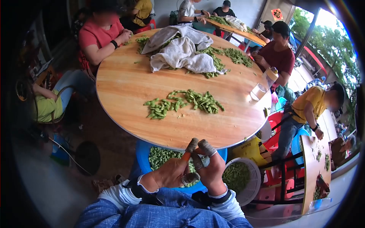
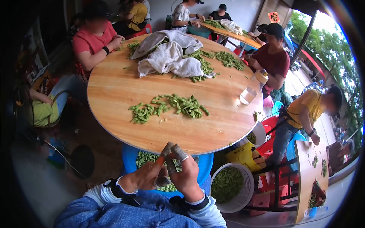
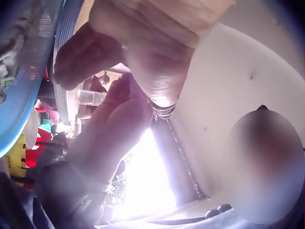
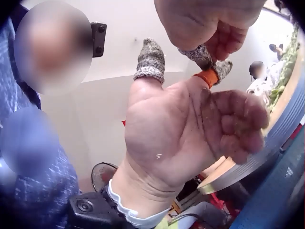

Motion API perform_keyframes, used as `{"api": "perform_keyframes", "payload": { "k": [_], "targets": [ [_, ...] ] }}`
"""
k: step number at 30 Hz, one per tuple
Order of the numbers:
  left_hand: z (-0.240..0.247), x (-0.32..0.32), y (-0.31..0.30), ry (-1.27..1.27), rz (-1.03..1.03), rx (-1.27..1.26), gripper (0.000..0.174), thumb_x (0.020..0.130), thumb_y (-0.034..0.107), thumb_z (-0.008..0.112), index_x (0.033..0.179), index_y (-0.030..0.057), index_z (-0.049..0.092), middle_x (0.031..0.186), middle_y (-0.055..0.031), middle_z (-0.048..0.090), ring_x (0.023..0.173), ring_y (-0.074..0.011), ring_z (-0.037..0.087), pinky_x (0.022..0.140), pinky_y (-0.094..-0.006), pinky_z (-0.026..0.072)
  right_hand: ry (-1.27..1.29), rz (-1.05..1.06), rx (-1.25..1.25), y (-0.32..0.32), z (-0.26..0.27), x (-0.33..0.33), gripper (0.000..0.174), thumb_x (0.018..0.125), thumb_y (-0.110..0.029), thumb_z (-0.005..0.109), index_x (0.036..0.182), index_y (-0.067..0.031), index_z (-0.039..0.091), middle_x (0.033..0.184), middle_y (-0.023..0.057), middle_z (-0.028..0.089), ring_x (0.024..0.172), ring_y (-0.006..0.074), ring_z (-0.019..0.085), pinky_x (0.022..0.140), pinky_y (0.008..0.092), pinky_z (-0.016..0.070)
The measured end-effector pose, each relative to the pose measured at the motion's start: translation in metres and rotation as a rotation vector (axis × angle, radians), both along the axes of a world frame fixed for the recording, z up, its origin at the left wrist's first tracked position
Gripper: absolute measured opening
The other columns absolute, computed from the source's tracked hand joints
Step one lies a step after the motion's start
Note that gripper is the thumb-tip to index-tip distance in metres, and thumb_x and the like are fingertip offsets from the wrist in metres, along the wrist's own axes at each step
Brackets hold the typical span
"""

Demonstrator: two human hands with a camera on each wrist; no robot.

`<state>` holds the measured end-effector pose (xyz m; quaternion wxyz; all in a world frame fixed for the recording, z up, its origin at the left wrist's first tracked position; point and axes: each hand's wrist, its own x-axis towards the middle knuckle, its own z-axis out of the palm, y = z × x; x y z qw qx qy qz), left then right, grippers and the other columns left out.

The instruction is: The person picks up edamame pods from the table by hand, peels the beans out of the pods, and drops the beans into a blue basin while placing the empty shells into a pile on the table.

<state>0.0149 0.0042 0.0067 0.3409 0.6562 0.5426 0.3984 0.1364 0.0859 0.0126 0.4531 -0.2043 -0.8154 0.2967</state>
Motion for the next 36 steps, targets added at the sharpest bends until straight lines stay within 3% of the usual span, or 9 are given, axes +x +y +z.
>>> {"api": "perform_keyframes", "payload": {
  "k": [9,12,16,20,24,25,29,32,36],
  "targets": [
    [-0.011,-0.001,-0.001,-0.014,0.047,-0.121,0.084,0.076,0.061,0.042,0.124,-0.0045,0.020,0.067,-0.0092,0.057,0.058,-0.0256,0.057,0.052,-0.0330,0.0417,-0.063,0.100,0.096,0.005,0.006,0.000,0.046,0.055,0.005,0.065,0.099,0.0003,0.050,0.078,0.0129,0.058,0.068,0.0283,0.057,0.059,0.0332,0.0459],
    [-0.001,0.000,-0.001,-0.609,-0.071,-0.106,0.085,0.073,0.064,0.042,0.126,-0.0001,0.023,0.074,-0.0023,0.055,0.058,-0.0185,0.054,0.052,-0.0309,0.0412,-0.029,0.149,0.090,-0.002,0.012,-0.001,0.048,0.054,0.006,0.066,0.099,0.0001,0.050,0.078,0.0133,0.057,0.069,0.0282,0.057,0.059,0.0325,0.0460],
    [-0.015,-0.004,-0.002,-0.857,-0.142,-0.240,0.092,0.069,0.072,0.036,0.132,0.0078,0.017,0.071,0.0015,0.050,0.055,-0.0098,0.049,0.048,-0.0211,0.0375,-0.013,0.137,0.208,-0.005,0.006,-0.004,0.045,0.058,0.005,0.067,0.099,0.0002,0.050,0.077,0.0105,0.057,0.068,0.0226,0.058,0.059,0.0295,0.0462],
    [-0.002,-0.009,-0.001,-0.997,-0.141,-0.272,0.098,0.064,0.075,0.035,0.135,0.0138,0.006,0.054,-0.0049,0.048,0.045,-0.0113,0.046,0.042,-0.0220,0.0362,0.277,0.065,-0.258,-0.006,-0.022,0.000,0.051,0.066,-0.005,0.069,0.110,-0.0002,0.045,0.087,0.0099,0.056,0.079,0.0191,0.056,0.068,0.0293,0.0447],
    [0.000,-0.014,0.002,-1.085,-0.272,-0.349,0.102,0.060,0.080,0.032,0.135,0.0173,0.002,0.054,-0.0120,0.052,0.043,-0.0172,0.051,0.042,-0.0256,0.0423,0.600,0.526,-1.046,0.008,0.006,-0.011,0.071,0.068,-0.009,0.069,0.125,-0.0015,0.028,0.105,0.0100,0.046,0.089,0.0184,0.050,0.076,0.0302,0.0418],
    [0.001,-0.012,0.002,-1.047,-0.298,-0.361,0.102,0.060,0.080,0.032,0.134,0.0168,0.002,0.055,-0.0137,0.052,0.043,-0.0193,0.052,0.042,-0.0262,0.0428,0.594,0.527,-1.167,0.006,0.013,-0.015,0.067,0.070,-0.011,0.066,0.124,0.0011,0.029,0.088,0.0067,0.050,0.081,0.0167,0.049,0.076,0.0292,0.0403],
    [-0.002,-0.006,0.004,-1.200,-0.419,-0.415,0.096,0.061,0.079,0.033,0.132,0.0194,0.012,0.056,-0.0154,0.053,0.042,-0.0207,0.052,0.040,-0.0271,0.0430,0.533,0.815,-1.352,0.015,-0.003,-0.034,0.057,0.074,-0.012,0.059,0.122,0.0032,0.033,0.059,0.0001,0.045,0.071,0.0146,0.048,0.070,0.0245,0.0384],
    [-0.015,-0.003,0.002,-1.608,-0.474,-0.428,0.087,0.062,0.077,0.038,0.127,0.0204,0.028,0.052,-0.0153,0.052,0.037,-0.0209,0.049,0.036,-0.0272,0.0412,0.374,0.715,-1.324,0.011,0.002,-0.034,0.055,0.078,-0.014,0.057,0.124,0.0007,0.031,0.063,0.0010,0.050,0.067,0.0091,0.047,0.062,0.0201,0.0371],
    [-0.023,0.002,-0.005,-1.805,-0.403,-0.418,0.087,0.063,0.074,0.041,0.129,0.0200,0.026,0.050,-0.0153,0.051,0.034,-0.0208,0.047,0.033,-0.0274,0.0394,0.475,0.804,-1.282,-0.004,-0.007,-0.035,0.060,0.077,-0.008,0.059,0.128,-0.0049,0.028,0.077,0.0029,0.058,0.076,0.0078,0.052,0.068,0.0190,0.0408]
  ]
}}
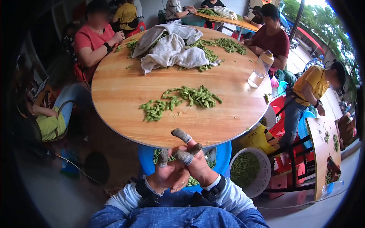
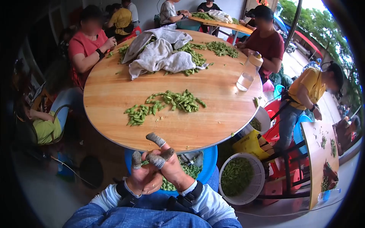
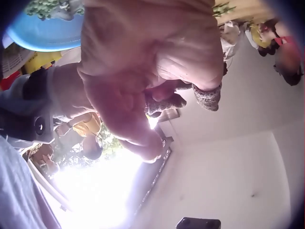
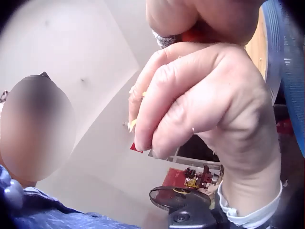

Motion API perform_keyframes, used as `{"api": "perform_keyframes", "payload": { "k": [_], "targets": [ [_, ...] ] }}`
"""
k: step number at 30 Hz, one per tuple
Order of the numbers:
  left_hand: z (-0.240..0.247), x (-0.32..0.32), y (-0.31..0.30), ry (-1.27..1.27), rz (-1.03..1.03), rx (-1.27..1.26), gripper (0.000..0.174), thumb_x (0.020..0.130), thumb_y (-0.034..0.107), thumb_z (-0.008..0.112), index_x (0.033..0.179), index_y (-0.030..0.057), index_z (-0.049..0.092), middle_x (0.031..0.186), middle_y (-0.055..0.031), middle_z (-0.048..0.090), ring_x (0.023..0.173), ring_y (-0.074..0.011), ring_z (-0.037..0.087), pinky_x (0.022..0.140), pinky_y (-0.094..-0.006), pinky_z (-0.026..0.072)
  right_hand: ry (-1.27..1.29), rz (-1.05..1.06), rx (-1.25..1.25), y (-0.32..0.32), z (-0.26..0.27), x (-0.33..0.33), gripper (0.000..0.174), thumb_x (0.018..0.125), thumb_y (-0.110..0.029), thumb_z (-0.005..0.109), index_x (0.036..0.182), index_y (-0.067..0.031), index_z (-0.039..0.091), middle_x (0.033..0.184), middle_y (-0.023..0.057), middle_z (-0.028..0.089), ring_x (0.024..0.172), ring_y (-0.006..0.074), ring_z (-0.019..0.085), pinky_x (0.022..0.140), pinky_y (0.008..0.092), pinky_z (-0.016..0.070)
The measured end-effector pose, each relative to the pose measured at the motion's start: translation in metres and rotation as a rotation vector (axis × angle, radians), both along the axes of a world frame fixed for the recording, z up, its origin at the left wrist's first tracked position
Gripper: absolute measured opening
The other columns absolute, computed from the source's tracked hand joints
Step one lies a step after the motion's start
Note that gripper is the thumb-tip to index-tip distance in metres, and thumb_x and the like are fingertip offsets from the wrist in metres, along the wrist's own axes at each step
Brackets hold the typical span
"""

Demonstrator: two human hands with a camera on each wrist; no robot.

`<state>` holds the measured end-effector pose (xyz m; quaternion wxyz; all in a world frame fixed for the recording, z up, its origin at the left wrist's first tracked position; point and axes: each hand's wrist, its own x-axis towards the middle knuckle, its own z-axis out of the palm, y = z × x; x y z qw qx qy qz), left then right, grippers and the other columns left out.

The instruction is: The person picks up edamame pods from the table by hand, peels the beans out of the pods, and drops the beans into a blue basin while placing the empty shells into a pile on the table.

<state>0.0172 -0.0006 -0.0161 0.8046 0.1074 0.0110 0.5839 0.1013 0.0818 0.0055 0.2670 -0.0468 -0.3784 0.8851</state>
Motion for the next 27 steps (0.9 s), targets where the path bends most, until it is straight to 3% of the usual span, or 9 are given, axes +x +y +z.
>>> {"api": "perform_keyframes", "payload": {
  "k": [1,5,10,12,16,17,20,23,27],
  "targets": [
    [-0.001,-0.001,-0.002,0.060,-0.003,0.021,0.089,0.063,0.075,0.040,0.130,0.0203,0.023,0.051,-0.0154,0.051,0.035,-0.0209,0.048,0.033,-0.0274,0.0400,-0.087,0.077,-0.029,-0.002,-0.004,0.003,0.062,0.077,-0.004,0.058,0.129,-0.0043,0.024,0.085,0.0044,0.057,0.085,0.0124,0.053,0.078,0.0239,0.0408],
    [0.023,-0.008,0.004,0.467,-0.011,0.121,0.098,0.060,0.078,0.037,0.134,0.0200,0.008,0.056,-0.0159,0.054,0.041,-0.0210,0.052,0.037,-0.0272,0.0432,-0.046,0.080,-0.045,-0.003,0.004,0.015,0.058,0.076,-0.002,0.059,0.126,-0.0016,0.029,0.097,0.0076,0.052,0.090,0.0143,0.051,0.080,0.0254,0.0400],
    [0.031,-0.010,0.005,1.137,0.132,0.147,0.110,0.060,0.072,0.046,0.132,0.0141,-0.014,0.063,-0.0089,0.057,0.053,-0.0153,0.055,0.049,-0.0238,0.0440,-0.156,-0.694,0.466,0.002,-0.021,0.036,0.048,0.070,0.001,0.063,0.113,0.0020,0.042,0.093,0.0088,0.055,0.085,0.0168,0.055,0.074,0.0282,0.0441],
    [0.021,-0.004,0.006,1.338,0.182,0.245,0.098,0.069,0.064,0.048,0.132,0.0081,-0.003,0.073,-0.0103,0.057,0.061,-0.0166,0.055,0.054,-0.0257,0.0431,-0.301,-0.779,0.863,0.004,-0.013,0.041,0.044,0.068,-0.001,0.066,0.107,0.0030,0.047,0.088,0.0100,0.059,0.081,0.0172,0.058,0.072,0.0286,0.0454],
    [0.009,0.001,0.008,1.665,0.442,0.372,0.070,0.078,0.050,0.050,0.121,0.0008,0.027,0.081,-0.0110,0.057,0.068,-0.0228,0.055,0.059,-0.0289,0.0434,-0.379,-0.809,1.191,0.007,-0.001,0.039,0.050,0.056,-0.001,0.070,0.102,0.0003,0.051,0.081,0.0133,0.058,0.073,0.0274,0.058,0.064,0.0315,0.0458],
    [0.009,-0.005,0.007,1.784,0.346,0.392,0.052,0.080,0.041,0.052,0.108,-0.0005,0.041,0.080,-0.0111,0.056,0.070,-0.0276,0.054,0.062,-0.0308,0.0437,-0.381,-0.815,1.248,0.007,0.000,0.038,0.048,0.058,0.000,0.069,0.102,0.0001,0.051,0.080,0.0128,0.058,0.071,0.0263,0.058,0.062,0.0307,0.0459],
    [-0.004,-0.009,0.007,1.727,0.366,0.415,0.053,0.077,0.050,0.052,0.097,0.0014,0.048,0.074,-0.0107,0.057,0.066,-0.0242,0.055,0.058,-0.0281,0.0429,-0.357,-0.841,1.379,0.008,-0.002,0.036,0.044,0.061,0.002,0.067,0.102,0.0000,0.051,0.078,0.0118,0.058,0.067,0.0249,0.058,0.057,0.0298,0.0458],
    [0.011,-0.005,0.007,1.345,0.206,0.254,0.079,0.072,0.061,0.049,0.118,-0.0007,0.032,0.057,-0.0067,0.054,0.048,-0.0180,0.054,0.042,-0.0255,0.0388,-0.268,-0.873,1.429,0.010,-0.004,0.032,0.043,0.060,0.002,0.066,0.101,0.0011,0.051,0.077,0.0120,0.057,0.064,0.0270,0.056,0.055,0.0319,0.0452],
    [0.006,-0.014,0.005,0.493,-0.002,-0.044,0.090,0.066,0.074,0.034,0.127,0.0088,0.025,0.053,-0.0084,0.052,0.037,-0.0162,0.047,0.035,-0.0250,0.0371,-0.177,-0.841,1.492,0.008,-0.003,0.032,0.041,0.060,0.002,0.064,0.099,0.0021,0.051,0.076,0.0122,0.056,0.064,0.0285,0.055,0.055,0.0343,0.0448]
  ]
}}
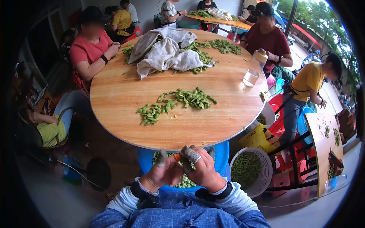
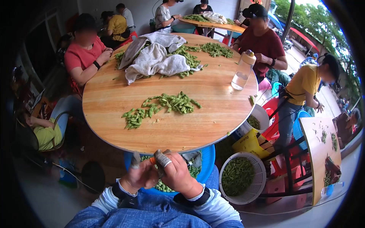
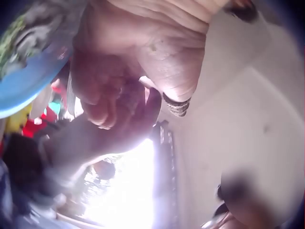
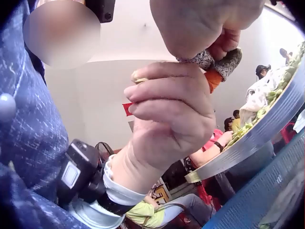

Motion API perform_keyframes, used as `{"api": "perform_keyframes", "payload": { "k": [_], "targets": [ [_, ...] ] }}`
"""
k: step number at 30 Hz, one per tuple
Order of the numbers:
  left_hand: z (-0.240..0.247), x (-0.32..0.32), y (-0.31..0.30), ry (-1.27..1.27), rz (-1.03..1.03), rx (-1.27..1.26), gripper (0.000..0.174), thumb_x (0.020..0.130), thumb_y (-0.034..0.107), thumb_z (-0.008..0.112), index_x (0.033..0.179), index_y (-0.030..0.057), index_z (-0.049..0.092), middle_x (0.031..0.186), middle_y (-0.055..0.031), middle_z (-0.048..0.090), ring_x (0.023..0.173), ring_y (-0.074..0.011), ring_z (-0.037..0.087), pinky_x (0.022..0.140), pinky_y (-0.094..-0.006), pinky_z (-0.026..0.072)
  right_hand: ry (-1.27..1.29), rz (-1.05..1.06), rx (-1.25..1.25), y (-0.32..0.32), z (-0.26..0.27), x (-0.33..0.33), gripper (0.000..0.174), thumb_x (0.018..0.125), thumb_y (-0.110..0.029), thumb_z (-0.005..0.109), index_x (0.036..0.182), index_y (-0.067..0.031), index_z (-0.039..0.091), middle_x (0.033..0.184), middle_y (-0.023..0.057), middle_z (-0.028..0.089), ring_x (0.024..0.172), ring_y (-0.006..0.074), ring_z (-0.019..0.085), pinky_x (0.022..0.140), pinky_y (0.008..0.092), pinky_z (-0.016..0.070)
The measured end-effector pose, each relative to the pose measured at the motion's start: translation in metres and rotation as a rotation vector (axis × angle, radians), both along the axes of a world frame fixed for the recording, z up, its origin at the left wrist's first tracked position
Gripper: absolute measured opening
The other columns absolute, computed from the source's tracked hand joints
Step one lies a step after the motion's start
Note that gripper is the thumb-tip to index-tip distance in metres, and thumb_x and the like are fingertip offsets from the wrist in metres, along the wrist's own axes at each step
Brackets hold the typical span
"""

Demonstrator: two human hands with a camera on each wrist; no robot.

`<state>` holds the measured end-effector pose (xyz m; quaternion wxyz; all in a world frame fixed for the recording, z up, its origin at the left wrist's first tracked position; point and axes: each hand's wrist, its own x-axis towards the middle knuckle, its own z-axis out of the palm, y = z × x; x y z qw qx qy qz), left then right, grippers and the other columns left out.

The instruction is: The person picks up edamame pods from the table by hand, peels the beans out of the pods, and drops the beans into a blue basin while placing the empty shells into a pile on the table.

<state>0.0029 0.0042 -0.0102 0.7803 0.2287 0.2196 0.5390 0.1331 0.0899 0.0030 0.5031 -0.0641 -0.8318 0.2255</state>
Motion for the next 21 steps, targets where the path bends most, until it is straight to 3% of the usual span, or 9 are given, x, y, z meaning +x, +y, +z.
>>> {"api": "perform_keyframes", "payload": {
  "k": [3,5,6,11,13,17,18,19,21],
  "targets": [
    [0.023,-0.007,0.005,-0.458,0.100,0.162,0.081,0.075,0.067,0.030,0.134,0.0168,0.008,0.047,-0.0090,0.047,0.033,-0.0159,0.041,0.033,-0.0242,0.0340,-0.159,0.119,-0.017,-0.012,-0.022,0.003,0.041,0.059,0.003,0.064,0.098,0.0021,0.051,0.076,0.0138,0.054,0.069,0.0298,0.053,0.063,0.0352,0.0437],
    [0.036,-0.014,0.008,-0.295,0.115,0.190,0.079,0.077,0.065,0.028,0.134,0.0158,0.006,0.046,-0.0092,0.046,0.033,-0.0159,0.041,0.033,-0.0246,0.0345,-0.109,0.034,-0.255,-0.008,-0.017,0.014,0.049,0.062,0.002,0.065,0.107,0.0026,0.047,0.080,0.0126,0.053,0.078,0.0239,0.054,0.069,0.0308,0.0438],
    [0.036,-0.014,0.007,-0.171,0.107,0.212,0.081,0.076,0.066,0.028,0.134,0.0142,0.006,0.047,-0.0099,0.046,0.034,-0.0161,0.042,0.034,-0.0247,0.0353,0.094,0.027,-0.607,-0.007,-0.026,0.012,0.058,0.065,-0.002,0.068,0.115,-0.0005,0.041,0.084,0.0087,0.053,0.081,0.0193,0.053,0.071,0.0296,0.0430],
    [0.030,0.005,0.007,0.350,-0.030,0.204,0.099,0.065,0.075,0.035,0.134,0.0110,0.004,0.052,-0.0099,0.051,0.040,-0.0143,0.047,0.038,-0.0227,0.0372,0.301,0.556,-1.269,0.011,0.008,-0.002,0.067,0.072,-0.012,0.066,0.126,-0.0006,0.028,0.087,0.0032,0.051,0.083,0.0132,0.048,0.072,0.0251,0.0396],
    [0.028,0.015,0.008,0.312,-0.125,0.246,0.099,0.065,0.074,0.037,0.134,0.0115,0.002,0.053,-0.0100,0.051,0.042,-0.0145,0.049,0.040,-0.0225,0.0383,0.298,0.705,-1.410,0.016,0.006,-0.012,0.062,0.075,-0.015,0.062,0.125,-0.0001,0.029,0.080,0.0006,0.051,0.084,0.0120,0.047,0.070,0.0239,0.0385],
    [0.020,0.018,0.013,-0.259,-0.097,0.185,0.090,0.069,0.069,0.038,0.131,0.0110,0.010,0.054,-0.0105,0.051,0.039,-0.0175,0.049,0.037,-0.0252,0.0397,0.233,0.659,-1.207,0.004,0.006,-0.023,0.052,0.078,-0.008,0.058,0.123,-0.0014,0.034,0.079,-0.0015,0.051,0.075,0.0078,0.048,0.070,0.0201,0.0396],
    [0.023,0.018,0.013,-0.343,-0.068,0.165,0.086,0.071,0.068,0.040,0.130,0.0103,0.016,0.054,-0.0103,0.051,0.038,-0.0183,0.049,0.036,-0.0258,0.0398,0.159,0.833,-1.471,-0.002,0.007,-0.019,0.055,0.077,-0.010,0.059,0.124,-0.0014,0.033,0.085,0.0006,0.053,0.080,0.0090,0.049,0.072,0.0214,0.0400],
    [0.033,0.017,0.013,-0.072,0.014,0.141,0.081,0.072,0.065,0.043,0.124,0.0051,0.026,0.056,-0.0096,0.052,0.040,-0.0176,0.050,0.037,-0.0253,0.0404,0.138,0.981,-1.597,-0.001,0.001,-0.015,0.057,0.077,-0.010,0.060,0.125,-0.0018,0.031,0.097,0.0040,0.053,0.090,0.0115,0.050,0.079,0.0238,0.0400],
    [0.037,0.008,0.014,0.461,0.034,0.360,0.075,0.074,0.058,0.049,0.118,0.0002,0.029,0.058,-0.0092,0.053,0.043,-0.0160,0.051,0.038,-0.0241,0.0405,0.025,0.845,-1.201,0.022,-0.011,0.000,0.055,0.077,-0.010,0.059,0.125,-0.0020,0.032,0.107,0.0062,0.051,0.099,0.0129,0.048,0.085,0.0256,0.0386]
  ]
}}
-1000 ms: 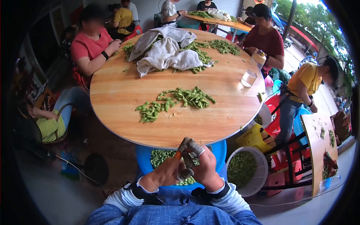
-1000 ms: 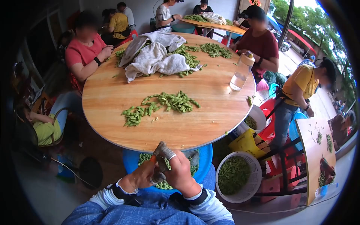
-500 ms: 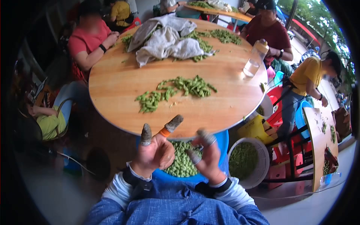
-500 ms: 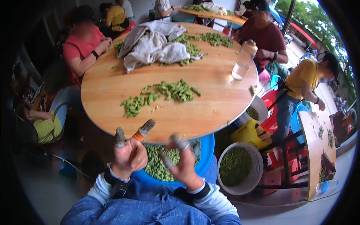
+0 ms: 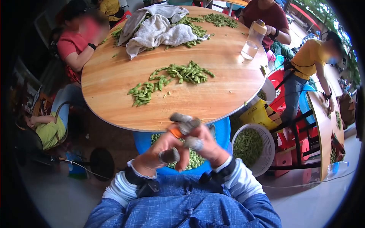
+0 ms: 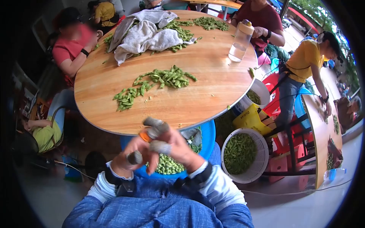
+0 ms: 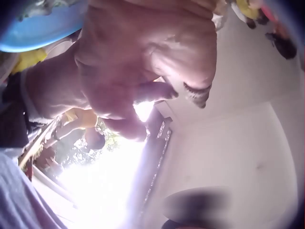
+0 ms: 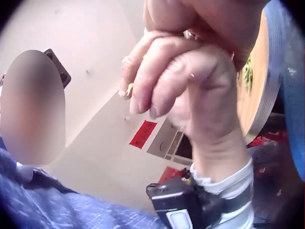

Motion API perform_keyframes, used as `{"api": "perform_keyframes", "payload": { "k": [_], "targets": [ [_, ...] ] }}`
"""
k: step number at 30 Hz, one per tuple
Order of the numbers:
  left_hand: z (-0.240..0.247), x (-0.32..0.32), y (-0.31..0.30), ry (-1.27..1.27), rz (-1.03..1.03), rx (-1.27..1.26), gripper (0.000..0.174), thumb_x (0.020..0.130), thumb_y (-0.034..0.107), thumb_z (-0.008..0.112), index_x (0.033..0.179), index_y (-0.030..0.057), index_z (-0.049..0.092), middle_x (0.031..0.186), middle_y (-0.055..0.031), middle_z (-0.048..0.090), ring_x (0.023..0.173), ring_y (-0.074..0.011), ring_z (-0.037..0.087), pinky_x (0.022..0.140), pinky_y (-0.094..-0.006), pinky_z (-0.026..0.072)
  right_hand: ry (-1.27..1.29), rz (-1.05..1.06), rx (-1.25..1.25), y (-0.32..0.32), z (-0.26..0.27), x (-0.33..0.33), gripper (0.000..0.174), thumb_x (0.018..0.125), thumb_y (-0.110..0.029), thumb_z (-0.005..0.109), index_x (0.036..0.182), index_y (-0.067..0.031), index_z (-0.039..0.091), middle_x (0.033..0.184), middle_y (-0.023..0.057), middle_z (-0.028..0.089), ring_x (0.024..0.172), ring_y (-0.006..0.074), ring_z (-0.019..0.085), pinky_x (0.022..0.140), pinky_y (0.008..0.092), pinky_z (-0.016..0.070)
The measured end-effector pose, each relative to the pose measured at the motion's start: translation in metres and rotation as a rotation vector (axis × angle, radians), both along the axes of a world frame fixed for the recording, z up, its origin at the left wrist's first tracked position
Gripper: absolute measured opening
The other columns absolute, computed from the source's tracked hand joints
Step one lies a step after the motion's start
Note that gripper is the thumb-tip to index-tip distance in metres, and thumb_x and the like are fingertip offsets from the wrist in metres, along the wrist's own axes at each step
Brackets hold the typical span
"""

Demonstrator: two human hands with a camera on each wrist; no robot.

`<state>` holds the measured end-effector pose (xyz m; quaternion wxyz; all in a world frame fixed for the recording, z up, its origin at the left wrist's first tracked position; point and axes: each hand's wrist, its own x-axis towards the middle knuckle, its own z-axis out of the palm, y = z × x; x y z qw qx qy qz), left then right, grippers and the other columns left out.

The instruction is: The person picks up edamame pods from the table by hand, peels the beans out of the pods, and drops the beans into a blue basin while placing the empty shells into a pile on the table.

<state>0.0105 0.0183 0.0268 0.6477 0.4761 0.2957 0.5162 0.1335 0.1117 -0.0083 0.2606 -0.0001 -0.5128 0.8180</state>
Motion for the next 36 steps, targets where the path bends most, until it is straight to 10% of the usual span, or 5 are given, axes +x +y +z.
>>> {"api": "perform_keyframes", "payload": {
  "k": [7,11,25,28,36],
  "targets": [
    [-0.036,-0.058,0.014,0.289,0.861,-0.057,0.015,0.083,0.016,0.052,0.086,0.0027,0.058,0.052,0.0010,0.049,0.042,-0.0051,0.043,0.038,-0.0184,0.0340,-0.965,-0.201,1.190,0.035,-0.110,0.056,0.022,0.066,-0.016,0.057,0.086,-0.0066,0.061,0.075,0.0152,0.059,0.070,0.0312,0.057,0.062,0.0394,0.0455],
    [-0.056,-0.073,0.030,0.305,0.878,-0.052,0.021,0.085,0.022,0.050,0.089,0.0019,0.057,0.053,-0.0010,0.051,0.044,-0.0065,0.046,0.039,-0.0186,0.0371,-1.168,-0.334,1.326,0.035,-0.160,0.031,0.020,0.070,-0.013,0.048,0.084,-0.0046,0.059,0.089,0.0158,0.056,0.090,0.0331,0.052,0.070,0.0400,0.0464],
    [-0.058,-0.079,0.032,0.150,0.833,-0.061,0.022,0.086,0.018,0.045,0.093,0.0005,0.055,0.057,-0.0012,0.053,0.049,-0.0065,0.048,0.044,-0.0179,0.0403,-1.293,-0.128,1.182,0.050,-0.179,0.028,0.029,0.072,-0.034,0.054,0.076,-0.0067,0.065,0.075,0.0137,0.062,0.075,0.0272,0.059,0.066,0.0373,0.0447],
    [-0.060,-0.079,0.033,0.201,0.851,-0.085,0.021,0.086,0.018,0.045,0.094,0.0005,0.055,0.057,-0.0009,0.053,0.049,-0.0066,0.048,0.044,-0.0180,0.0402,-1.024,-0.118,0.836,0.055,-0.180,0.039,0.030,0.068,-0.029,0.056,0.081,-0.0024,0.064,0.081,0.0208,0.060,0.079,0.0293,0.059,0.069,0.0362,0.0461],
    [-0.058,-0.076,0.035,0.239,0.846,-0.079,0.018,0.085,0.014,0.048,0.094,-0.0003,0.055,0.058,-0.0003,0.052,0.049,-0.0058,0.048,0.044,-0.0176,0.0396,-0.109,-0.165,-1.131,0.037,-0.173,0.055,0.020,0.084,-0.027,0.048,0.085,-0.0070,0.054,0.076,0.0032,0.056,0.061,0.0141,0.051,0.049,0.0244,0.0403]
  ]
}}
